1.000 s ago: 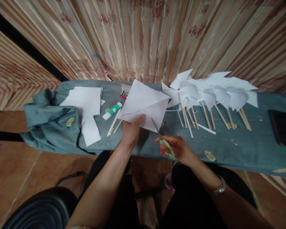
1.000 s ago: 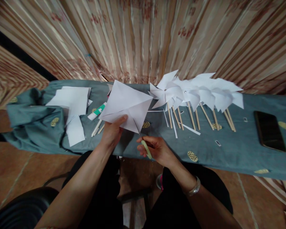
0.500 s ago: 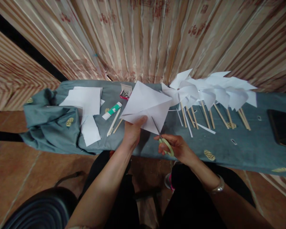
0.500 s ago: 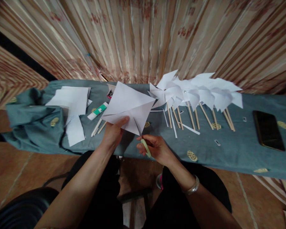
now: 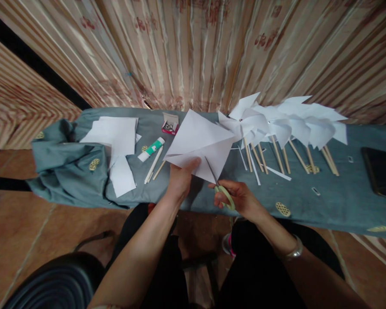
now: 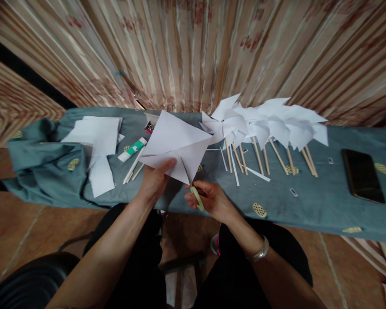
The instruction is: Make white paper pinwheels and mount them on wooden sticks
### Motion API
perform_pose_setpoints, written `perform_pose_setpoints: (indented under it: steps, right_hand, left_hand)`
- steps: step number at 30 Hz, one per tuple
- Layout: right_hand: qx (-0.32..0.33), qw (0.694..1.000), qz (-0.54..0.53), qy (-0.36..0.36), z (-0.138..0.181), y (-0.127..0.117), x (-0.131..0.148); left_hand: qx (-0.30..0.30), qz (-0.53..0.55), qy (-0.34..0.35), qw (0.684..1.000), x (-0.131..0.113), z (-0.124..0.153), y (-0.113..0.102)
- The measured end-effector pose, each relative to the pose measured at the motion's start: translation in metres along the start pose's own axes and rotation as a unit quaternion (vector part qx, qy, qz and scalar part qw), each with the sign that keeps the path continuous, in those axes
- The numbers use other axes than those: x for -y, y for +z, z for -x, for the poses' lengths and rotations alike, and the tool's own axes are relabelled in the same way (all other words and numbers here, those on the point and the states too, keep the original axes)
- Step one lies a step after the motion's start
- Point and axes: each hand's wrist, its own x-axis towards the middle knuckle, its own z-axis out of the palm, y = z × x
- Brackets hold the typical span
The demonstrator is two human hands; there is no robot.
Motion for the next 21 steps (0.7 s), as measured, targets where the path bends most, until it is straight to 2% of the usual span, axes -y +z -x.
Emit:
perform_pose_setpoints:
  steps: [9,14,21]
  right_hand:
    - [-0.006,1.000,-0.006,0.004,-0.0015,0.0001,-0.0024]
    - [0.012,1.000,-0.011,-0.009,-0.0018,-0.0012,-0.0035]
    - [-0.009,0.999,-0.027,-0.014,-0.0016,0.0024,-0.0023]
  left_hand:
    - [-0.002,-0.007,0.002,1.000,0.0002,-0.0004,0.0000]
    - [-0.002,-0.002,0.002,1.000,0.0004,-0.0002,-0.0001]
    - [-0.003,0.002,0.003,1.000,-0.0001,0.0004,0.0000]
